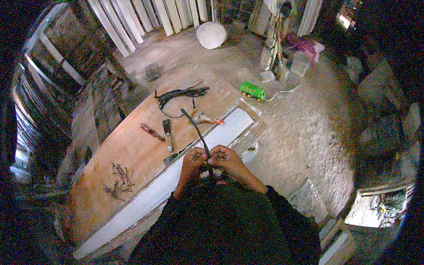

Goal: The person repeatedly picks up black cable ties from a workbench, bends and twists them, and places them back down. Tools including a utility knife and pliers are visible on the table but are not used during the clip.

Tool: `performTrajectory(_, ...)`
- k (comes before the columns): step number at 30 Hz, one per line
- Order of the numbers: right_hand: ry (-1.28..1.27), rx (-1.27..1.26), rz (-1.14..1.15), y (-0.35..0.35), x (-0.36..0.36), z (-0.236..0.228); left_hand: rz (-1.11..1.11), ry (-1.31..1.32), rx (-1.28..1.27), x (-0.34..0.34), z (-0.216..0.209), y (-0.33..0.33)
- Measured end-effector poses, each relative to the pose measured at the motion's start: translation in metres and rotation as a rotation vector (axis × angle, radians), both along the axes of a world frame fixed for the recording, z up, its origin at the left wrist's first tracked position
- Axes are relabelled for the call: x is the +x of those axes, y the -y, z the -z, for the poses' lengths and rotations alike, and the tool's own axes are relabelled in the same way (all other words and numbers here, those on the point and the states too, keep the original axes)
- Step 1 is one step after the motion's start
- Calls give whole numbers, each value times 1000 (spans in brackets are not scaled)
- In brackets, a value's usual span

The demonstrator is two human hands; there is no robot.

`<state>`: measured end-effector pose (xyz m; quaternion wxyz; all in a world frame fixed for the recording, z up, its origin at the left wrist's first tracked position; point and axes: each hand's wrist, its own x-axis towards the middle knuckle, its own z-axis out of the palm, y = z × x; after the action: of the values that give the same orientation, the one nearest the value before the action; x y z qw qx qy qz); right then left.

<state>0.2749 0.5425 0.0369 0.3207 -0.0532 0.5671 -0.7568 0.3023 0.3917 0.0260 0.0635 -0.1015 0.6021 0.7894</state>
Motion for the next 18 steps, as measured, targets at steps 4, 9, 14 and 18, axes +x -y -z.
performTrajectory(4,132,-148,-15,4,-2,-3,25,8,-285,-7,9,6)
performTrajectory(9,96,-143,34,4,0,2,-1,-115,-189,-4,-1,4)
performTrajectory(14,-177,76,65,10,5,-8,-55,-167,-561,-4,-14,1)
performTrajectory(18,-198,175,61,8,3,2,-5,-241,-666,-4,-20,6)
